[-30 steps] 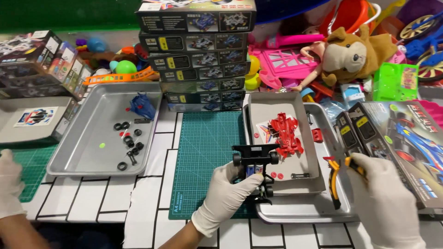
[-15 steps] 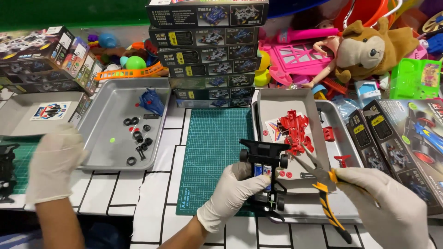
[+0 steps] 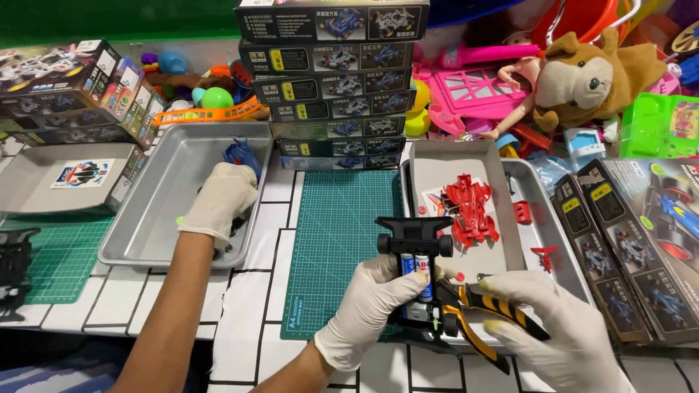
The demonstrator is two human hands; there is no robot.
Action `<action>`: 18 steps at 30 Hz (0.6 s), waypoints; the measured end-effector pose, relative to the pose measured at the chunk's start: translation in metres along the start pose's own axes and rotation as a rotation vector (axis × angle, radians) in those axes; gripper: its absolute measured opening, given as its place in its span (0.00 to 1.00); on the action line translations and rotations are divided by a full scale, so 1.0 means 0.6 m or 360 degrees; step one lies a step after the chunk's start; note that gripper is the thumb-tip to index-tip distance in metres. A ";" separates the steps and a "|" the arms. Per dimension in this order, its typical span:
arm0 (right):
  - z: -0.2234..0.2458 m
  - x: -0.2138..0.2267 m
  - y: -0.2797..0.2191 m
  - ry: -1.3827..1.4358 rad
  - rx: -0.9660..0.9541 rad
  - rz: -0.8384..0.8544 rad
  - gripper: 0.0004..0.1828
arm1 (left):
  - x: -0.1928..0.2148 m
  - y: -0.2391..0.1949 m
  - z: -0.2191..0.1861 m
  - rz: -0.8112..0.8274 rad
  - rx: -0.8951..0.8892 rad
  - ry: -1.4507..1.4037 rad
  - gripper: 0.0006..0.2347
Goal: Assembling a miniature toy car chassis by installing gears, motor, and body components.
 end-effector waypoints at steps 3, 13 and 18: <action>-0.014 0.007 -0.027 0.0686 -0.0338 -0.0193 0.40 | -0.010 -0.013 -0.028 0.0003 -0.0101 -0.0146 0.12; -0.171 -0.041 -0.094 0.0025 0.0057 0.0265 0.30 | 0.008 -0.014 -0.003 -0.0141 -0.0203 -0.0490 0.08; -0.087 -0.022 -0.063 0.0558 -0.0033 -0.0058 0.16 | -0.007 -0.024 -0.010 -0.0090 -0.0093 -0.0355 0.11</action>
Point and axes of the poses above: each hand's wrist, its own y-axis towards the middle knuckle, its own x-axis out of the back of the hand, z = x × y, the point moved 5 cm from there along y, towards the middle knuckle, and after that the axes turned 6 degrees about y, right-handed, at the moved point
